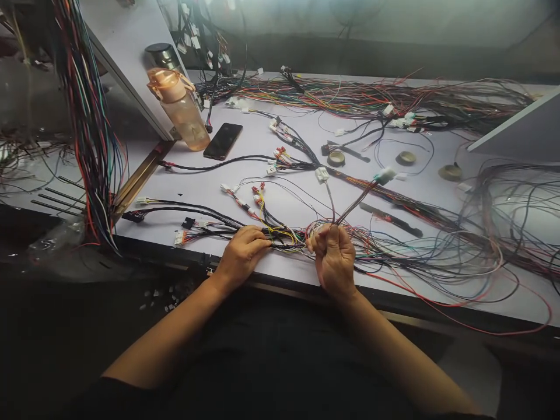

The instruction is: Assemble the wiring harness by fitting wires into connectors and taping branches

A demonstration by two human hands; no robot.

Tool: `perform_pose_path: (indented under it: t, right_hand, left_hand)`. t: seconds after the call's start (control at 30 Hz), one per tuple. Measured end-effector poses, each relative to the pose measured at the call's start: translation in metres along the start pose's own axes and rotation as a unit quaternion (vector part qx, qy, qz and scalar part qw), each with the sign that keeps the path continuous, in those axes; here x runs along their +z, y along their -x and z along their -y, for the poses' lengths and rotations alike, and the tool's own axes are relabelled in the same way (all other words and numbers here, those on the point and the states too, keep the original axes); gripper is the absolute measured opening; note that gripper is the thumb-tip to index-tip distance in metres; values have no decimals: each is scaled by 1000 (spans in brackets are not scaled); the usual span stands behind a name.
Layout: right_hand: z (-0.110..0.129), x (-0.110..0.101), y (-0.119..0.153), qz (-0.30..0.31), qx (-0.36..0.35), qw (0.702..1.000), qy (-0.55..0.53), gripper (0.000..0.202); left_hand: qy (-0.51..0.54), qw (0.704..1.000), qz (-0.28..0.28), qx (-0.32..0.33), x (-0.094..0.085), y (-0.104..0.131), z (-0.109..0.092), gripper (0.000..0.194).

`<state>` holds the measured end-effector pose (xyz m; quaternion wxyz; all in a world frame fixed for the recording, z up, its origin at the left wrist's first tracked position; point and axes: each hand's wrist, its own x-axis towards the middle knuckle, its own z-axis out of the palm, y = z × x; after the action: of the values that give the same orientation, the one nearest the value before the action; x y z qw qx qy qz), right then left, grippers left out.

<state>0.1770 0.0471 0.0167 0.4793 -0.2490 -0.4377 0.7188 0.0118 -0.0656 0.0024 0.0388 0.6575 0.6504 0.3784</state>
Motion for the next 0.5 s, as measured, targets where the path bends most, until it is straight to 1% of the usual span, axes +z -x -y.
perform_pose_path:
  t: [0.1,0.2,0.3,0.33,0.4,0.43,0.5]
  right_hand:
    - [-2,0,-1,2,-13,1000,6,28]
    - [-5,2,-4,1,-18,999,33,28]
    - [-7,2,-4,2,-23,998,51,29]
    - [-8,2,-3,2,-23,998,57,30]
    - [-9,1,-2,2,-18,998,66,31]
    - [-10,0,-2,2,-13,998,68,32]
    - [-13,-2,-2,2,-1,998,66,31]
  left_hand:
    - [-5,999,-1,-33,-4,0,-7,23]
    - [-28,993,-7,-116,-6,-10,-17,37]
    - [-38,978,-17,-202,-3,-29,-21,41]
    - [-17,975,-24,-220,-1,-36,-21,41]
    - [93,964,-35,-245,5,-46,-20,40]
    - [169,951,-45,-253,8,-48,-20,40]
    - [310,911,-86,-260,14,-48,-19,40]
